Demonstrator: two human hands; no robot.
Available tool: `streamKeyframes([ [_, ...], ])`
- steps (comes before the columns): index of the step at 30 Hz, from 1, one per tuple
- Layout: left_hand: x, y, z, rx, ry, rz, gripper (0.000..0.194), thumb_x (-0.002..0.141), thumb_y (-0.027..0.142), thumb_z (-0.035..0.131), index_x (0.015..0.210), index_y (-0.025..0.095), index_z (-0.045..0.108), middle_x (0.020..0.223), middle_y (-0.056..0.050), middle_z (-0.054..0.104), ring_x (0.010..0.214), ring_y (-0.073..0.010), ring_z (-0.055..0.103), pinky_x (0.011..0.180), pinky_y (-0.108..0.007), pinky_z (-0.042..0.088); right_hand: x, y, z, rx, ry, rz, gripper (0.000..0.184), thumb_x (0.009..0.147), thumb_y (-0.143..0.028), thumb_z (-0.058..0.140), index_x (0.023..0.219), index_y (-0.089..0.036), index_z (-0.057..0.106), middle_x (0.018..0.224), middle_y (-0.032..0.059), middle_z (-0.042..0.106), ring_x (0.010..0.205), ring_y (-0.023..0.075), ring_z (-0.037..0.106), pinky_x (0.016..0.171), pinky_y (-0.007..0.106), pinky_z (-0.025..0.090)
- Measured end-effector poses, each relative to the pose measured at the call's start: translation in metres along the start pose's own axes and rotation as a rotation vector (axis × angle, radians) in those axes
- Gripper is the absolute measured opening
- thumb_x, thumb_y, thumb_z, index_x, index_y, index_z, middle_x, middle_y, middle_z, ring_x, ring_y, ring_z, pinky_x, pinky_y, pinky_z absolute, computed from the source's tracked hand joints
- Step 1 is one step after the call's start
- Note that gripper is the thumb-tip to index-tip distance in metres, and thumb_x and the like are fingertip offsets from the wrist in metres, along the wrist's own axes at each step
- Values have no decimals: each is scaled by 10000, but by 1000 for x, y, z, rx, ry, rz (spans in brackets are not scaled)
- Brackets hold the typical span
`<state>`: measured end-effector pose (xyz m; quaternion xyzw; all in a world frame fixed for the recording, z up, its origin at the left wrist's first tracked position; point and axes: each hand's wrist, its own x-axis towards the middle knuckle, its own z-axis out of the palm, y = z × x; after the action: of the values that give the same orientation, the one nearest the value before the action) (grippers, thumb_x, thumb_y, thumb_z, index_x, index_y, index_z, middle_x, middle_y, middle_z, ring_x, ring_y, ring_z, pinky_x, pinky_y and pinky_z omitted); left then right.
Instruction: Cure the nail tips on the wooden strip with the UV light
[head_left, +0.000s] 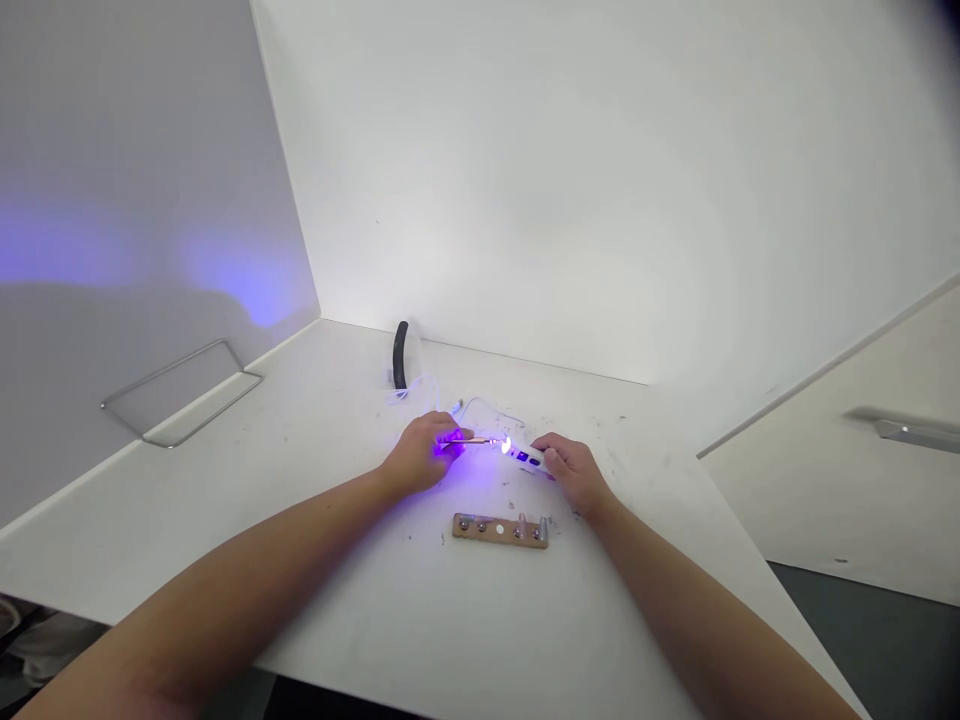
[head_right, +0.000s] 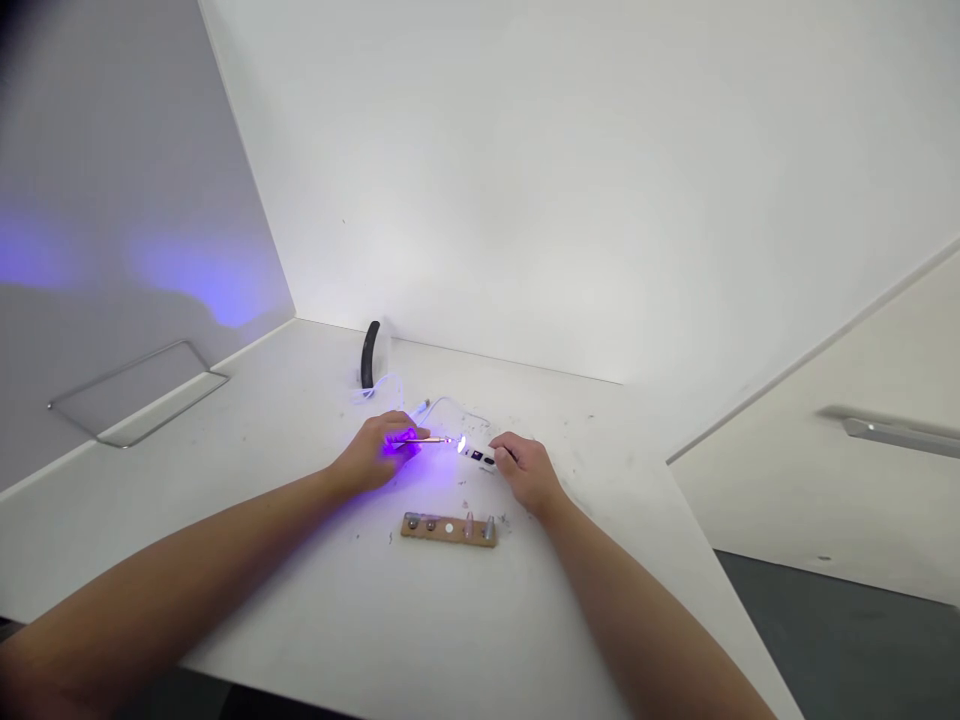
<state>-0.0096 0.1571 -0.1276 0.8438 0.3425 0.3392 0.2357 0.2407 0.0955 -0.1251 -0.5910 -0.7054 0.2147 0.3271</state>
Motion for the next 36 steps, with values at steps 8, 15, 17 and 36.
streamKeyframes([
  [8,2,0,-2,0,-37,-37,262,783,225,481,986,209,647,818,-44,632,797,-156,538,735,-294,437,0,-1,-1,-6,3,-7,422,830,-480,327,824,-170,613,684,39,605,632,163,537,588,288,442],
  [15,3,-6,-1,91,-66,-10,274,814,232,434,1011,209,623,810,-42,628,816,-166,514,746,-297,421,0,-2,-1,-3,11,-2,399,833,-463,334,829,-174,609,694,38,607,644,166,545,600,292,449],
  [17,4,-5,-1,111,-76,-10,273,819,227,424,1006,203,622,820,-45,629,826,-169,509,751,-300,416,0,-2,-1,-6,8,0,391,834,-453,337,833,-172,610,713,41,611,655,167,548,605,292,448],
  [36,5,-4,-4,221,-82,113,245,811,201,425,904,220,651,716,-31,646,756,-172,504,684,-300,394,0,2,1,-28,1,-13,363,836,-429,350,843,-168,602,705,32,605,625,151,539,590,279,432],
])
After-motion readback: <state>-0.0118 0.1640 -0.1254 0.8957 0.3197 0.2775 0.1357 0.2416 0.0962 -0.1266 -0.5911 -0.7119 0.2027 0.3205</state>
